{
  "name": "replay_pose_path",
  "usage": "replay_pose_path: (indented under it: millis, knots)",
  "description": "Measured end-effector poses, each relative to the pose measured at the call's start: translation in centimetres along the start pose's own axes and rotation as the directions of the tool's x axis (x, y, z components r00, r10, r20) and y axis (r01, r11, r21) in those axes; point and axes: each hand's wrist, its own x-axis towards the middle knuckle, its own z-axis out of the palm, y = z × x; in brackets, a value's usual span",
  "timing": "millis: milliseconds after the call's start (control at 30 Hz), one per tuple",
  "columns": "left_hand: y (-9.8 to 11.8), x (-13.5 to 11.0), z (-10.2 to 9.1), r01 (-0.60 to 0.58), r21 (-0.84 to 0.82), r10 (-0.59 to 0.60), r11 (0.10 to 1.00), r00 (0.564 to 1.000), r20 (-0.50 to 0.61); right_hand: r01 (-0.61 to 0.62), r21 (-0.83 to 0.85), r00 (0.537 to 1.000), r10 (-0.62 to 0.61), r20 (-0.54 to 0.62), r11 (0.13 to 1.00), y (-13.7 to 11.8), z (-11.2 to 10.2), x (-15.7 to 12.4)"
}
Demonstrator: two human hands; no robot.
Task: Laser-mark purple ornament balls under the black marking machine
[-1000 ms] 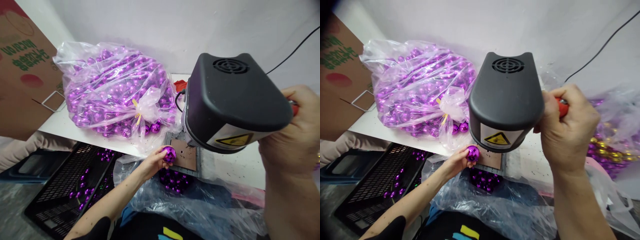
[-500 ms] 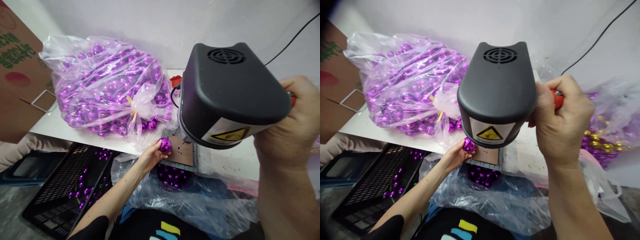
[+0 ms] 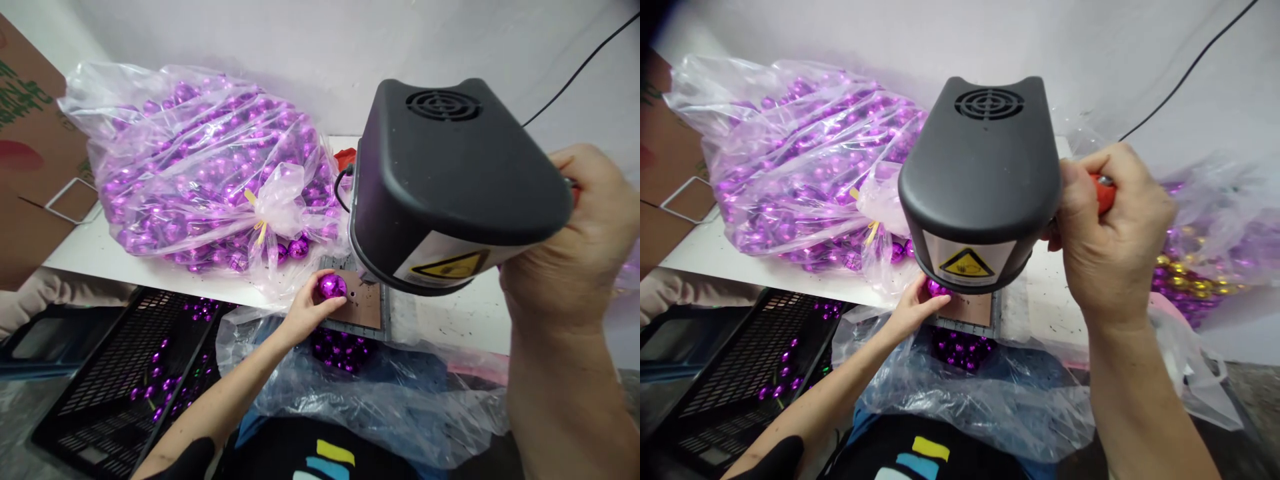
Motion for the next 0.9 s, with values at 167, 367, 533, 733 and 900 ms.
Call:
replay_pose_path:
  millis: [167, 367, 533, 733, 900]
  knots:
    - [-1.2, 1.0, 1.2, -0.225, 0.377, 0.244, 0.898, 0.970, -0.003, -0.020, -0.079, 1.000, 0.021, 0.006, 0.997, -0.4, -0.2, 0.0]
    - [-1.7, 2.0, 2.2, -0.302, 0.410, 0.285, 0.860, 0.953, 0.105, -0.010, -0.085, 1.000, 0.011, 0.019, 0.996, -0.5, -0.2, 0.0]
    - [-1.5, 2.3, 2.6, -0.320, 0.437, 0.271, 0.840, 0.947, 0.172, -0.008, -0.091, 1.000, 0.009, 0.011, 0.996, -0.6, -0.1, 0.0]
    - [-2.1, 2.3, 2.6, -0.304, 0.389, 0.264, 0.870, 0.952, 0.155, -0.012, -0.091, 0.999, 0.016, 0.046, 0.996, -0.6, -0.5, 0.0]
    - [-2.0, 2.3, 2.6, -0.210, 0.218, 0.183, 0.953, 0.974, 0.135, -0.010, -0.085, 1.000, 0.012, 0.024, 0.996, -0.5, -0.4, -0.2]
